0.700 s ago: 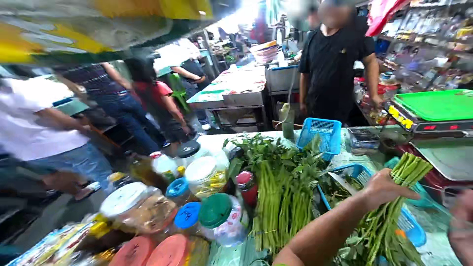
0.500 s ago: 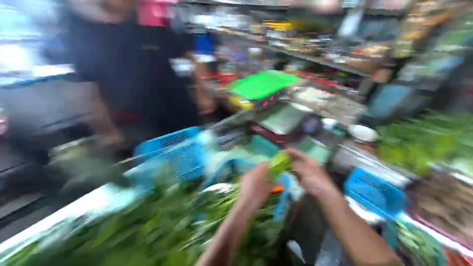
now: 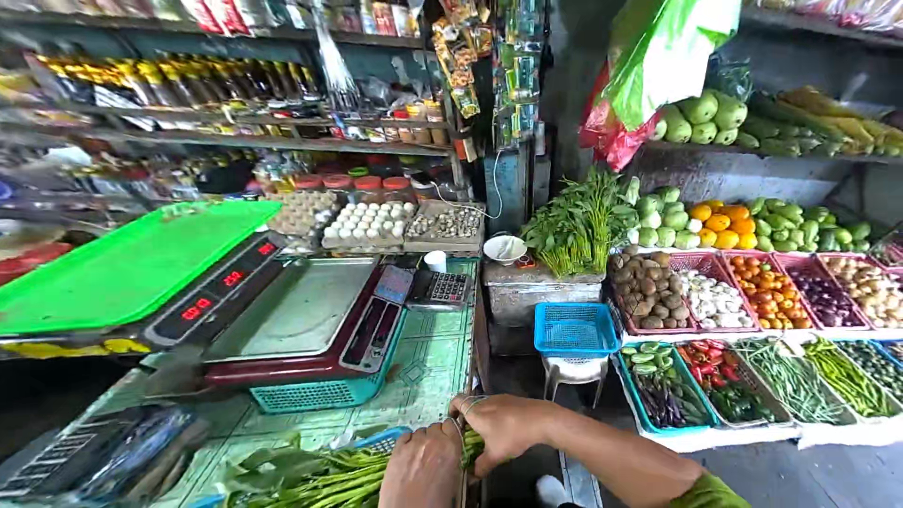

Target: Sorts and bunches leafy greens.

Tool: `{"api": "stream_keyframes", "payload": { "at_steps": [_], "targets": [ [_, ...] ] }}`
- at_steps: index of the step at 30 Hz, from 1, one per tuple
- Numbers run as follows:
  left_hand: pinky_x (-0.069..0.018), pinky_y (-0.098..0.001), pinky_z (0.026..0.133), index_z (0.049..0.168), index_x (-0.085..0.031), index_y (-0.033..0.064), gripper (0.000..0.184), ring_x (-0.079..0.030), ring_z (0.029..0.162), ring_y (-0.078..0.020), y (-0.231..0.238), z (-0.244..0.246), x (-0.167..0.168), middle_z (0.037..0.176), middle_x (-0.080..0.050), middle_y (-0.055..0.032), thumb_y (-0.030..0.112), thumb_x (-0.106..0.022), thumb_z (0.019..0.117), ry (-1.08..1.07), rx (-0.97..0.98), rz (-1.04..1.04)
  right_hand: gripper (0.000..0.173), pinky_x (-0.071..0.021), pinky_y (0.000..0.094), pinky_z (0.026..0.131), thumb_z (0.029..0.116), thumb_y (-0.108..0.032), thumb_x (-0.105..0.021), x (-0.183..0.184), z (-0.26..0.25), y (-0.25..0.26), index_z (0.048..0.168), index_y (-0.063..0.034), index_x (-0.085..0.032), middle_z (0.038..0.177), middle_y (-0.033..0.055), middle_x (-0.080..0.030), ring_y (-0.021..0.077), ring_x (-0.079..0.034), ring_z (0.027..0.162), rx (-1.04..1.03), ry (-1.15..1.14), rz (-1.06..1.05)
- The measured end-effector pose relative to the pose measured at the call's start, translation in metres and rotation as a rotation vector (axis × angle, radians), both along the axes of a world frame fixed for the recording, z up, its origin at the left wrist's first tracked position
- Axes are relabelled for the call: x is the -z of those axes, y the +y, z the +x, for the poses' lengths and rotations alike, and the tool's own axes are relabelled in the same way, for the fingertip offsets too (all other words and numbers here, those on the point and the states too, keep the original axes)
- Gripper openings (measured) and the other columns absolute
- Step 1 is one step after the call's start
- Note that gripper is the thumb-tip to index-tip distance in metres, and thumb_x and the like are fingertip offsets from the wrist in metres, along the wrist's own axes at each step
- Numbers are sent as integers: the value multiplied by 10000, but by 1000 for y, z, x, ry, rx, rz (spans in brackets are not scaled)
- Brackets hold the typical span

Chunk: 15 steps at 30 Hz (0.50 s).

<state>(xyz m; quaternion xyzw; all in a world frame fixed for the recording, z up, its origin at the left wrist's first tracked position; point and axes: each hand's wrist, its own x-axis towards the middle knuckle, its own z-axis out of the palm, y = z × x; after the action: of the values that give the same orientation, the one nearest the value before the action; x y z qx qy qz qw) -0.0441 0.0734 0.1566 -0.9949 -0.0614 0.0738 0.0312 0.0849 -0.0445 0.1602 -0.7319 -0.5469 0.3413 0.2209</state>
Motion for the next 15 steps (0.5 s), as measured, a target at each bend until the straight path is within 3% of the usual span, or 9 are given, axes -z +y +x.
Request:
{"api": "stream_keyframes", "payload": {
  "at_steps": [3, 6, 7, 8, 10, 11, 14, 15],
  "targets": [
    [-517, -559, 911, 1154, -628, -92, 377, -694, 1012, -426, -7, 18, -12, 1039, -702, -260, 74, -747, 837, 118, -1, 69, 992, -471, 612, 1024, 834, -302, -850, 11, 6, 1, 1586, -4, -276, 1297, 250, -636, 403, -628, 1193, 16, -32, -39],
    [-521, -563, 902, 1120, -675, -65, 365, -698, 995, -419, -3, 36, 2, 1020, -705, -249, 0, -773, 774, -188, 57, 176, 878, -485, 619, 1001, 840, -295, -835, 19, 25, -2, 1550, -58, -376, 1245, 226, -664, 391, -646, 1153, 119, 27, 24],
    [-497, -606, 953, 1144, -684, -55, 424, -678, 1069, -443, 0, 45, 5, 1100, -691, -277, -28, -805, 738, -333, 84, 181, 837, -488, 618, 1004, 842, -290, -834, 19, 35, -5, 1535, -84, -413, 1249, 214, -670, 381, -649, 1158, 170, 57, 63],
    [-451, -656, 1029, 1244, -667, -40, 571, -635, 1194, -469, 1, 54, 3, 1253, -647, -310, -20, -853, 704, -433, 107, 177, 785, -489, 608, 1014, 845, -284, -830, 21, 46, -9, 1510, -97, -460, 1257, 199, -674, 361, -650, 1166, 222, 79, 116],
    [-372, -687, 1093, 1372, -619, 48, 850, -542, 1340, -447, 2, 74, -3, 1438, -546, -288, 158, -960, 601, -587, 164, 169, 725, -501, 580, 1029, 854, -277, -828, 28, 77, -18, 1485, -121, -508, 1287, 167, -677, 319, -657, 1180, 330, 90, 238],
    [-351, -693, 1099, 1393, -606, 85, 865, -515, 1371, -432, 2, 84, -6, 1471, -523, -269, 238, -954, 617, -653, 192, 157, 717, -504, 568, 1042, 855, -273, -830, 29, 97, -22, 1484, -126, -519, 1317, 155, -666, 302, -653, 1197, 395, 98, 293],
    [-285, -678, 1132, 1405, -567, 172, 608, -459, 1425, -379, 4, 115, -8, 1509, -502, -203, 373, -754, 862, -745, 209, 106, 759, -533, 527, 1025, 823, -303, -842, 29, 169, -31, 1488, -131, -518, 1319, 129, -668, 255, -660, 1183, 639, 124, 420],
    [-262, -677, 1143, 1403, -561, 181, 564, -449, 1433, -373, 6, 127, -4, 1507, -502, -200, 394, -705, 902, -749, 195, 80, 782, -554, 517, 995, 818, -324, -842, 31, 197, -33, 1494, -118, -505, 1280, 134, -684, 252, -678, 1144, 713, 112, 474]
  ]
}}
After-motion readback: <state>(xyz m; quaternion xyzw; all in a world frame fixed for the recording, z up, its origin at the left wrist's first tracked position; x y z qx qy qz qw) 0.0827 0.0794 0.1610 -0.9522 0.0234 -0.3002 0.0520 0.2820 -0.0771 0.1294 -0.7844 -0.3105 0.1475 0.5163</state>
